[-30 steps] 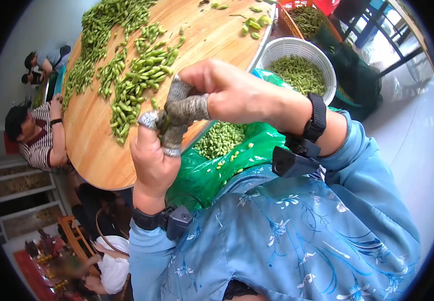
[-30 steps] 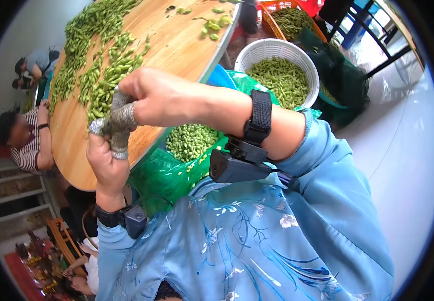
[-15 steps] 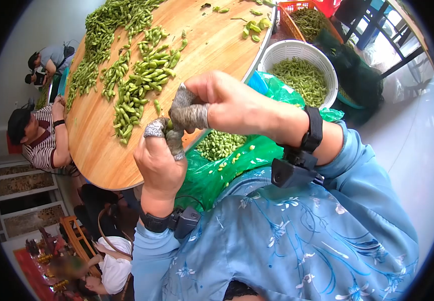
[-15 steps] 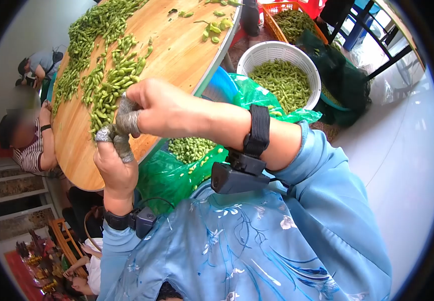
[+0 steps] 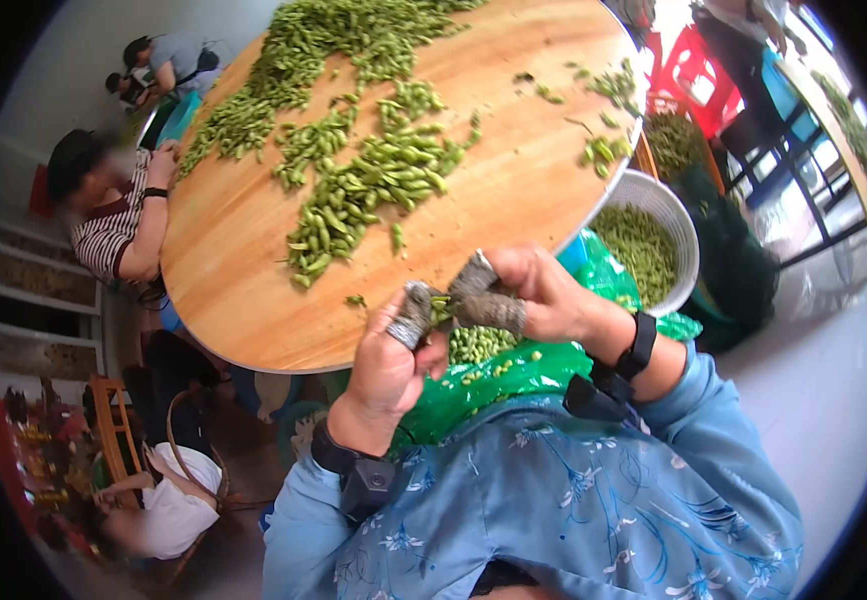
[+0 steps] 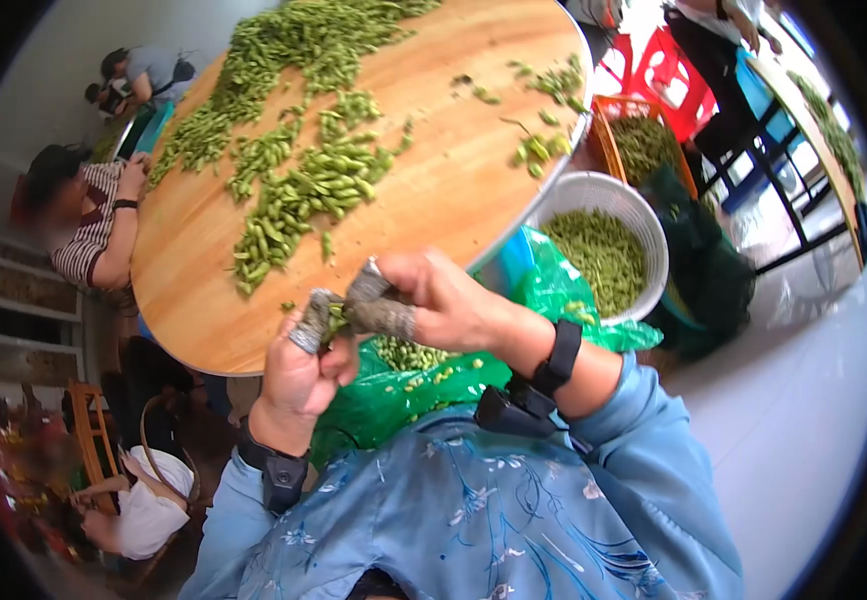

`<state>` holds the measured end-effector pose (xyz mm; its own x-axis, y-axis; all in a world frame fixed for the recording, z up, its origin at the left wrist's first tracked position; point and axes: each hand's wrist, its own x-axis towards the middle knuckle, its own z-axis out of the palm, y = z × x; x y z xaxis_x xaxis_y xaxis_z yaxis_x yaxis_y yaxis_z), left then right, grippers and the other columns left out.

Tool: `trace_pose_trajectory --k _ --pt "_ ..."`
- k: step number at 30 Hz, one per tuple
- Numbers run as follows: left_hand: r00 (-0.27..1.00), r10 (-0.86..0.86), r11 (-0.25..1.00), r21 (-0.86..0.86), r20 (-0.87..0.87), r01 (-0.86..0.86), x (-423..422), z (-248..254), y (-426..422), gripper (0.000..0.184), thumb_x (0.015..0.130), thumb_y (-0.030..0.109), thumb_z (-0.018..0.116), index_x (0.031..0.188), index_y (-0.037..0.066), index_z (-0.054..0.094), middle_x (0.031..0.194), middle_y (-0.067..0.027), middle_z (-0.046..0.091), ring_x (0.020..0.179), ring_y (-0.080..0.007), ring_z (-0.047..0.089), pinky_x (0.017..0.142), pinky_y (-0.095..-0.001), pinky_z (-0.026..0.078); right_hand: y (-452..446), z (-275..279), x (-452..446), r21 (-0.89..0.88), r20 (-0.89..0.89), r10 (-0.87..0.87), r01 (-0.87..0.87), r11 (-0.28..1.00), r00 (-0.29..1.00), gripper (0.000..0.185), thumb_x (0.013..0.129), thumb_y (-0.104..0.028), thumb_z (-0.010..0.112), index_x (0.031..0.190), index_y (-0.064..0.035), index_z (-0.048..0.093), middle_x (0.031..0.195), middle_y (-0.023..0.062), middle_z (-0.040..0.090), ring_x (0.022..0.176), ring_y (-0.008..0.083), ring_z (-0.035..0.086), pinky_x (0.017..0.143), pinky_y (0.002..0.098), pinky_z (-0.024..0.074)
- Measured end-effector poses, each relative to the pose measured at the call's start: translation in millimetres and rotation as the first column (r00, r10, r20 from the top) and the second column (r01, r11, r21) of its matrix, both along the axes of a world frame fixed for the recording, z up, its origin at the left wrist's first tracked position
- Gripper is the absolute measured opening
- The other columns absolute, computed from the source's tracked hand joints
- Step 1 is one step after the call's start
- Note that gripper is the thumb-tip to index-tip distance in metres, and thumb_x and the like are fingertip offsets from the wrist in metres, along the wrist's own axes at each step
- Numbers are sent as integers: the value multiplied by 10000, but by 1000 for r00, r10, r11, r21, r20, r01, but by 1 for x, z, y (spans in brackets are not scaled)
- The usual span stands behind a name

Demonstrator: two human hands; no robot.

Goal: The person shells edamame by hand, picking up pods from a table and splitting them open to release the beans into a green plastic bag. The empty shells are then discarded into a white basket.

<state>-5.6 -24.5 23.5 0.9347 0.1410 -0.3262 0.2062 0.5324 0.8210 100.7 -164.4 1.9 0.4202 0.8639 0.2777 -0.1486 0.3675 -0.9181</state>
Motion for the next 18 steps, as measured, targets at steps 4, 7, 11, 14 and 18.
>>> trace_pose_trajectory --k 4,7,11,14,18 --pt "991 -122 973 -191 49 130 0 -5 10 196 888 208 387 868 40 487 531 -32 425 396 -101 365 385 -257 369 6 -9 2 13 -222 59 -58 998 973 146 806 -133 571 868 -3 551 798 27 583 755 101 545 711 252 448" --pt "995 -78 980 -177 56 87 -1 -3 9 131 872 143 409 877 33 480 536 -46 438 432 -126 420 412 -263 403 8 -12 3 -38 -278 39 -52 998 960 133 797 -120 578 865 -9 552 802 29 586 759 103 553 722 252 452" --pt "990 -101 994 49 100 97 -1 -12 17 73 837 40 457 899 25 494 651 -29 499 519 -88 467 470 -223 412 9 -8 3 -154 -259 -48 8 988 965 116 802 -113 569 850 -9 550 788 21 582 751 88 545 688 244 449" --pt "995 -78 922 385 68 46 2 -13 17 116 796 20 539 905 28 502 728 -6 530 613 -64 490 565 -204 424 12 -2 -5 -247 -98 -142 115 962 985 95 783 -88 574 816 -2 552 743 36 585 689 117 554 625 262 448" --pt "983 -116 894 446 140 42 4 -17 22 97 792 -27 486 880 7 506 758 14 522 674 -39 467 606 -193 408 14 7 -7 -59 649 -261 390 919 714 81 678 -15 594 740 -1 543 649 130 559 579 280 550 519 327 421"
